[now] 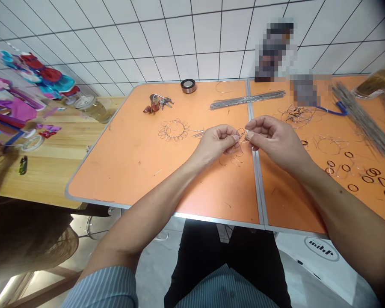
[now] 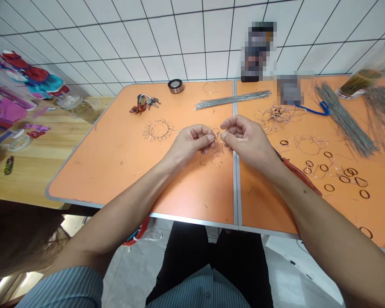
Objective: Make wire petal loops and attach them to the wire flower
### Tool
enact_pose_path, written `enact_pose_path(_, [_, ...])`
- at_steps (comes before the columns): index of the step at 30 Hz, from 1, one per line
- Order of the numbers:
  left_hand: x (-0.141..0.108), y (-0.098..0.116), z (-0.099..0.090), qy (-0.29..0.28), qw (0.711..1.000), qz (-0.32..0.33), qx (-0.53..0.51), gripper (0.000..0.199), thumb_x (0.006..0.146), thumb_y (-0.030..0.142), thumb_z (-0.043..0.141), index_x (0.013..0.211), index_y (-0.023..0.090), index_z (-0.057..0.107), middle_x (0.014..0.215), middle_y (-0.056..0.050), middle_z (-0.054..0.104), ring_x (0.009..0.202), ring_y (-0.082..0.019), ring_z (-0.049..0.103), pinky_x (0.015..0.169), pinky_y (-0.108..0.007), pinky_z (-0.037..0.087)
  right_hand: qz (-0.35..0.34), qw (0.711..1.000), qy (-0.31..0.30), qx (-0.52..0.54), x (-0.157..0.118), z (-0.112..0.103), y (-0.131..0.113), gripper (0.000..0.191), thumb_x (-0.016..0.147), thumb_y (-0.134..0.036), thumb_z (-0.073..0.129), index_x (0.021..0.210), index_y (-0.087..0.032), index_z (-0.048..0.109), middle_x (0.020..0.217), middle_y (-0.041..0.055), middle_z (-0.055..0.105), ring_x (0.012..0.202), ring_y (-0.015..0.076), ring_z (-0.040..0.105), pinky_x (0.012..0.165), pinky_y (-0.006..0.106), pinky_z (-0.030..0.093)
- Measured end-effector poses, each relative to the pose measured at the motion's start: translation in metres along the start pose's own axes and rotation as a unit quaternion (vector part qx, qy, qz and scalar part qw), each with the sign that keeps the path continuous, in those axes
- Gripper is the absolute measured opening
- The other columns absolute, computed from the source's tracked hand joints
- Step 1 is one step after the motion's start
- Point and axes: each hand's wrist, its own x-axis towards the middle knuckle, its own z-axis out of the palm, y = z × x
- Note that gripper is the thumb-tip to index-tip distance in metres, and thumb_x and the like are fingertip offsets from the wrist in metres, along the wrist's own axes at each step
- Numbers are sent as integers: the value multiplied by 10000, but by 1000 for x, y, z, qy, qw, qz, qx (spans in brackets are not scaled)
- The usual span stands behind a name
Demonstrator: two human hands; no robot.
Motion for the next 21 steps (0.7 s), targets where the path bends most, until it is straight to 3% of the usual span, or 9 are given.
enact_pose_path(5, [-1,-1,0,-45,999,7,14,126,908,258,827,925,171,736,788,-16,762,625,-77,608,625,-232,477,-23,1000,-3,-12,1,0,1,156,935,-289,841,923,-164,749,844,42,727,681,96,625,664,233,544])
enact_pose_path(10, [1,-4,3,-5,999,31,21,107,839,130,788,916,168,723,838,9,733,674,-79,640,618,-224,484,-5,999,33,-7,1,2,-1,134,927,-245,823,873,-165,730,833,42,714,682,98,625,669,237,546])
enact_pose_path(15, [2,-2,3,36,995,55,74,69,894,108,721,863,169,724,794,7,711,671,-82,607,639,-229,496,0,1000,25,-15,-1,2,-3,124,926,-221,794,842,-168,719,802,32,699,673,89,594,661,232,507])
enact_pose_path(21, [2,-4,2,48,992,81,87,94,918,107,707,855,176,715,778,7,718,654,-84,600,643,-235,494,0,999,15,-34,-1,1,-3,119,948,-215,772,852,-166,722,801,29,704,687,89,608,687,232,503])
